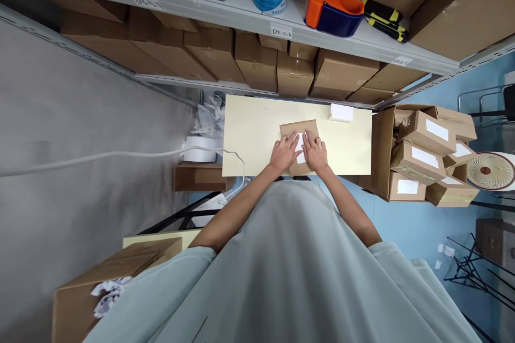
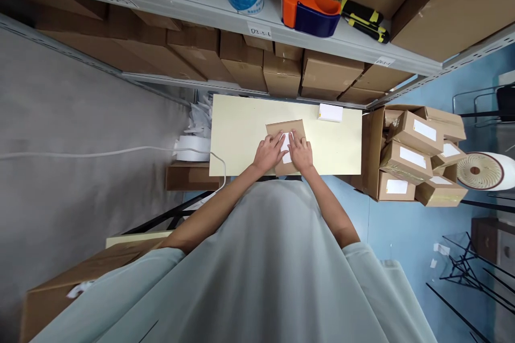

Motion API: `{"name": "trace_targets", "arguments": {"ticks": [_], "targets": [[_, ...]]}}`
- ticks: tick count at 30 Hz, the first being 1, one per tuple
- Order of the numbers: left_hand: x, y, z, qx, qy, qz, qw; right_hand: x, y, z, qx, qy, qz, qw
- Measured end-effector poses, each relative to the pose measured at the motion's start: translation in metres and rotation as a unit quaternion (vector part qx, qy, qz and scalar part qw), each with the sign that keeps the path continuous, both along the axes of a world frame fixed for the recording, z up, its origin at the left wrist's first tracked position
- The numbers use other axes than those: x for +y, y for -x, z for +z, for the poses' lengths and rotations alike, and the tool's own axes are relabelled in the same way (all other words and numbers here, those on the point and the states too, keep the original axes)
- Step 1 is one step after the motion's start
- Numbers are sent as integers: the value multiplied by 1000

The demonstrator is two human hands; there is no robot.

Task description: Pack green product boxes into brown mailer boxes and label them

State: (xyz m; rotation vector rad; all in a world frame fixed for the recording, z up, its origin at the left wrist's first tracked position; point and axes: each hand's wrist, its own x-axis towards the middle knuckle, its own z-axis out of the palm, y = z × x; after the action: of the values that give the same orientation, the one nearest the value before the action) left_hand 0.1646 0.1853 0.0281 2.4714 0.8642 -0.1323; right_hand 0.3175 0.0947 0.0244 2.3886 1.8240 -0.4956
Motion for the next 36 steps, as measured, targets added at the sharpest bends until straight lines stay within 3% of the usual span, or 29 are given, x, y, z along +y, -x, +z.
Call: {"name": "trace_targets", "arguments": {"ticks": [4, 7, 11, 14, 19, 25, 28, 31, 36], "targets": [[4, -1, 4, -5, 5, -2, 1000, -2, 3, -3, 20, -41, -1, 999], [-3, 18, -1, -27, 11, -25, 999, -31, 8, -5, 26, -50, 12, 998], [-15, 52, -11, -60, 32, -98, 993, -79, 13, -6, 33, -75, 6, 997], [-23, 69, -13, -73, 37, -152, 985, -96, 17, -5, 28, -80, -12, 996], [-26, 66, -6, -65, 26, -171, 983, -66, 21, 0, -11, -60, -20, 998], [-4, 18, -3, -27, 30, -89, 995, 1, 15, -2, -17, -64, -52, 996], [4, -3, -1, 3, 33, -66, 997, 10, 18, 0, -25, -57, -64, 996], [2, 1, 1, -3, 24, -78, 997, -10, 28, 3, -28, -46, -67, 996], [-26, 45, -2, -34, 44, -132, 990, -78, 55, 4, -4, -64, -61, 996]]}}
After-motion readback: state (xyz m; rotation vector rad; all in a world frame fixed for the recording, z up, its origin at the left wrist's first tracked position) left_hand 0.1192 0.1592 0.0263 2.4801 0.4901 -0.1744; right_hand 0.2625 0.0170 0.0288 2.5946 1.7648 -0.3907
